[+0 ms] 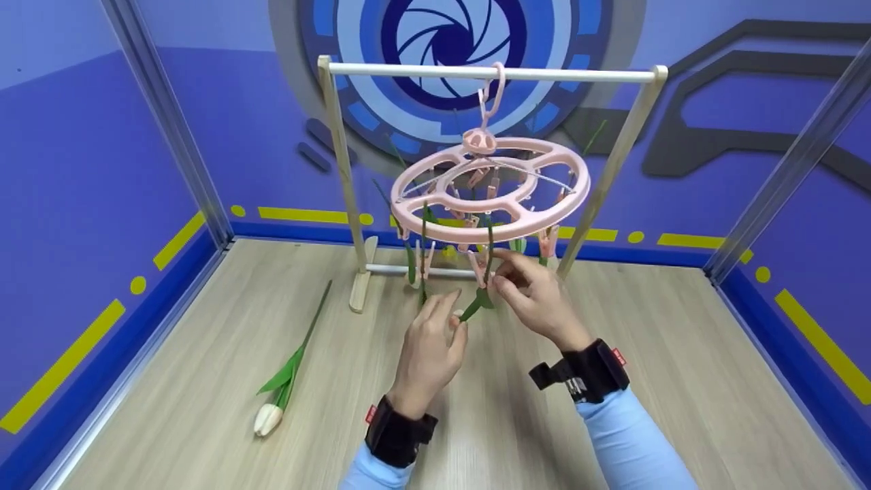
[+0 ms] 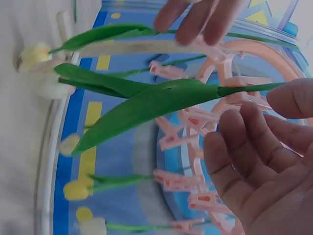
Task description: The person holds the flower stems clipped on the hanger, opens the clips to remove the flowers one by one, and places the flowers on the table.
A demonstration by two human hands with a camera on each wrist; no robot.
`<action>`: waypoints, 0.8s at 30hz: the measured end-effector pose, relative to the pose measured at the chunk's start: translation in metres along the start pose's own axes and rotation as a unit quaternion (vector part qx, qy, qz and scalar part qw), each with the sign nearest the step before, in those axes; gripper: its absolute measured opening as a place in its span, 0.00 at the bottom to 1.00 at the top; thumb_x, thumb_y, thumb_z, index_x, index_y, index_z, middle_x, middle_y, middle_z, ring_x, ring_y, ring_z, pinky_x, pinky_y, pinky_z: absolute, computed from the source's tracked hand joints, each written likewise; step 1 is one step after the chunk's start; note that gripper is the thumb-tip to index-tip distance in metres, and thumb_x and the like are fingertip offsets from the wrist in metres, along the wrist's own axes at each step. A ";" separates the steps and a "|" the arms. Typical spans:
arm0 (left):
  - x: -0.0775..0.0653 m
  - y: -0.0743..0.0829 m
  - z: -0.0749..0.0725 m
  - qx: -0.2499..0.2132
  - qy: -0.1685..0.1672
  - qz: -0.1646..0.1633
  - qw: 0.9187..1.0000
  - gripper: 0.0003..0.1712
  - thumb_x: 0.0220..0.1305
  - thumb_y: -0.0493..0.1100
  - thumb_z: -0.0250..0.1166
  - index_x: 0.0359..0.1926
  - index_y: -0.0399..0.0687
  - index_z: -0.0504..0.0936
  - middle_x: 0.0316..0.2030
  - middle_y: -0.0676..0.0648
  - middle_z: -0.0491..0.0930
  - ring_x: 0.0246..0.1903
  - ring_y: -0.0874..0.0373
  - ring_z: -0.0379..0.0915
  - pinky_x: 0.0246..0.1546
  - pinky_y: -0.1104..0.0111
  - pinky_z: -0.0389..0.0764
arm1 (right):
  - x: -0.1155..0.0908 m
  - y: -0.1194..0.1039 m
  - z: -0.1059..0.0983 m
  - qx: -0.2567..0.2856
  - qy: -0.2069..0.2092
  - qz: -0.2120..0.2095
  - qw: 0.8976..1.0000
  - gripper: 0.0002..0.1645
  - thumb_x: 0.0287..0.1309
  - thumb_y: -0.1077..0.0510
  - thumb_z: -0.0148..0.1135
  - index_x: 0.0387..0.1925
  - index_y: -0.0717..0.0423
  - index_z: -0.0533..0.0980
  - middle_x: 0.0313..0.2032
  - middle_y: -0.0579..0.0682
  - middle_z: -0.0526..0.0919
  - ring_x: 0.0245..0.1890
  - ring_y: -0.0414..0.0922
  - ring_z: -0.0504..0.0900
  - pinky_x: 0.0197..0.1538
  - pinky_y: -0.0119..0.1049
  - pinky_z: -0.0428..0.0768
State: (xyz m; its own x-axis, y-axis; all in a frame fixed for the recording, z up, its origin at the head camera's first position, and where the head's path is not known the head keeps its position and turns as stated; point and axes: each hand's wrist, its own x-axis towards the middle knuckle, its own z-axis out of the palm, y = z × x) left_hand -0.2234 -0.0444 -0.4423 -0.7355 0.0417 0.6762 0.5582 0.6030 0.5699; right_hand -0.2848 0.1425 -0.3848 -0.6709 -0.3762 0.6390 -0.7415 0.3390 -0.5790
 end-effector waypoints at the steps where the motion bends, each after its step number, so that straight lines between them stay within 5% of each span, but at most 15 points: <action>1: 0.000 -0.001 0.000 -0.006 -0.004 -0.006 1.000 0.25 0.63 0.29 0.68 0.62 0.32 0.79 0.51 0.39 0.83 0.37 0.54 0.79 0.42 0.58 0.83 | 0.002 -0.002 0.000 0.010 -0.011 0.010 1.000 0.21 0.66 0.73 0.60 0.60 0.69 0.77 0.31 0.52 0.83 0.28 0.41 0.78 0.33 0.30 0.77; 7: 0.001 -0.013 0.004 -0.089 -0.040 -0.047 0.994 0.33 0.66 0.31 0.66 0.71 0.29 0.70 0.52 0.35 0.83 0.41 0.48 0.82 0.47 0.51 0.81 | 0.009 -0.008 0.003 0.045 -0.058 0.035 0.997 0.22 0.69 0.70 0.59 0.64 0.67 0.75 0.33 0.55 0.84 0.28 0.39 0.78 0.33 0.29 0.74; 11: 0.001 -0.021 0.006 -0.147 -0.070 -0.078 0.984 0.36 0.69 0.33 0.63 0.75 0.31 0.64 0.69 0.34 0.72 0.59 0.41 0.77 0.62 0.46 0.74 | 0.012 -0.012 0.006 0.045 -0.080 0.035 0.995 0.23 0.71 0.69 0.59 0.65 0.67 0.75 0.35 0.56 0.85 0.30 0.39 0.78 0.35 0.30 0.75; 14: 0.001 -0.023 0.006 -0.177 -0.076 -0.087 0.977 0.36 0.70 0.33 0.62 0.76 0.32 0.62 0.72 0.34 0.68 0.67 0.40 0.69 0.69 0.46 0.67 | 0.014 -0.014 0.008 0.049 -0.090 0.034 0.994 0.22 0.71 0.68 0.59 0.65 0.68 0.74 0.36 0.57 0.84 0.30 0.40 0.77 0.35 0.31 0.74; 24: 0.003 -0.024 0.004 -0.239 -0.061 -0.094 0.965 0.30 0.73 0.35 0.61 0.73 0.38 0.68 0.64 0.38 0.76 0.62 0.42 0.72 0.59 0.47 0.73 | 0.020 -0.023 0.014 0.076 -0.122 0.046 0.989 0.21 0.72 0.67 0.57 0.64 0.68 0.75 0.40 0.62 0.86 0.35 0.47 0.83 0.39 0.31 0.78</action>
State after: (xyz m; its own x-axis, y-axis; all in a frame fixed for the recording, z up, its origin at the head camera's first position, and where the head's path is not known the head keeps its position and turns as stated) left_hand -0.2405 -0.0553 -0.4564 -0.8642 0.0789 0.4969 0.5027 0.1745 0.8467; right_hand -0.2811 0.1155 -0.3661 -0.7018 -0.5523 0.4499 -0.6563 0.2557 -0.7099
